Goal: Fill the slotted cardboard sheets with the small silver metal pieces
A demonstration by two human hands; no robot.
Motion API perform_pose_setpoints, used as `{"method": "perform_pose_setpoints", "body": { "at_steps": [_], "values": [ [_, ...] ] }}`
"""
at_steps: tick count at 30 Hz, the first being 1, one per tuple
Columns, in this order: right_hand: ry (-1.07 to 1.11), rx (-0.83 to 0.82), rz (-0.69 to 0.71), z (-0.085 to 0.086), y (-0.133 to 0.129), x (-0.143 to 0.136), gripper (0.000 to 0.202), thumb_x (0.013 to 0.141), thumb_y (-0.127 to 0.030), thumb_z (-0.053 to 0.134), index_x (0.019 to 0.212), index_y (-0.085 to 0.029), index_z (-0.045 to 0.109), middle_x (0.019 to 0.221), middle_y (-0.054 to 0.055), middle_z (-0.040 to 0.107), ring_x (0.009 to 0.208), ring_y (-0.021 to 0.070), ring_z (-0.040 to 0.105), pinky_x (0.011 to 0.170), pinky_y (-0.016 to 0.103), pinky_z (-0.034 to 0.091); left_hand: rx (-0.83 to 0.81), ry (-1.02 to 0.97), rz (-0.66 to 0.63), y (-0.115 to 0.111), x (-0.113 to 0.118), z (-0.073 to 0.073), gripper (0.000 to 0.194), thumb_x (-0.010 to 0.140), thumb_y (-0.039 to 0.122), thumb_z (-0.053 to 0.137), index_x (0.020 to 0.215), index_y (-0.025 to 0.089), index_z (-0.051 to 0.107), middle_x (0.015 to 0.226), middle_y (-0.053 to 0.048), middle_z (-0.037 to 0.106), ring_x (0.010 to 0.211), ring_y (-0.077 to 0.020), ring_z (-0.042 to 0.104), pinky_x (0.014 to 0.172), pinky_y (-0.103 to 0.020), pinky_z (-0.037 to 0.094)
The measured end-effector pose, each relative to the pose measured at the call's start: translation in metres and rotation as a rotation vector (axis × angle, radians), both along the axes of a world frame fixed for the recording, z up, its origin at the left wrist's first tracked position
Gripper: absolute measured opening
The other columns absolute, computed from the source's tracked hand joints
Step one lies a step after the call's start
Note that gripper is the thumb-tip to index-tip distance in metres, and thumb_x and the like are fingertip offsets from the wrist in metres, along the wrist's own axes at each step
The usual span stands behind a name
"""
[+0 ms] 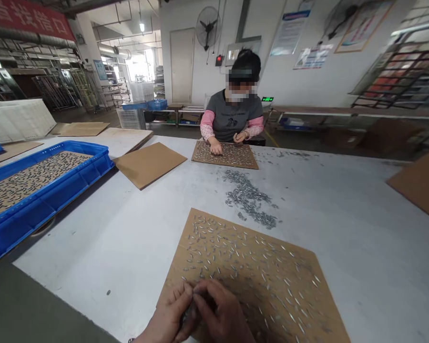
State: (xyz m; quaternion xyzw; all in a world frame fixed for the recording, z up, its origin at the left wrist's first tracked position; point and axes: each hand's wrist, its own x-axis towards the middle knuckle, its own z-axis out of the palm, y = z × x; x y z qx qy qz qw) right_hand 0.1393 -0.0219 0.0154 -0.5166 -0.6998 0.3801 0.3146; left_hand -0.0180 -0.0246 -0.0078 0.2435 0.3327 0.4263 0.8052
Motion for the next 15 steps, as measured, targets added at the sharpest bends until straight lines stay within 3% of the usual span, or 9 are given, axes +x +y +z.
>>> {"method": "perform_pose_setpoints", "body": {
  "at_steps": [5,9,15],
  "values": [
    [-0.158,0.061,-0.088,0.005,0.048,0.024,0.031,0.097,-0.045,0.047,0.082,-0.025,0.066,0.087,0.005,0.069,0.083,0.0212,0.065,0.077,0.033,0.05,-0.145,0.062,0.032,-0.002,0.0,-0.013,0.058,0.074,0.068,0.08,0.085,0.019,0.053,0.063,0.004,0.059,0.04,-0.0034,0.039,0.04,-0.021,0.006],
    [-0.347,0.036,-0.071,-0.007,0.092,0.036,0.028,0.093,-0.037,0.046,0.08,-0.024,0.067,0.089,0.007,0.066,0.086,0.0228,0.063,0.081,0.036,0.048,-0.137,0.046,0.034,-0.003,-0.005,-0.013,0.054,0.078,0.066,0.078,0.085,0.018,0.054,0.066,0.002,0.06,0.039,-0.0028,0.036,0.039,-0.022,0.004],
    [-0.389,-0.004,0.001,-0.034,0.107,0.026,0.025,0.091,-0.031,0.047,0.082,-0.022,0.068,0.093,0.007,0.068,0.091,0.0216,0.064,0.085,0.033,0.046,-0.141,0.056,0.037,0.001,-0.01,-0.003,0.054,0.076,0.065,0.079,0.081,0.017,0.056,0.064,0.001,0.061,0.036,-0.0023,0.034,0.039,-0.024,0.002]
  ]
}}
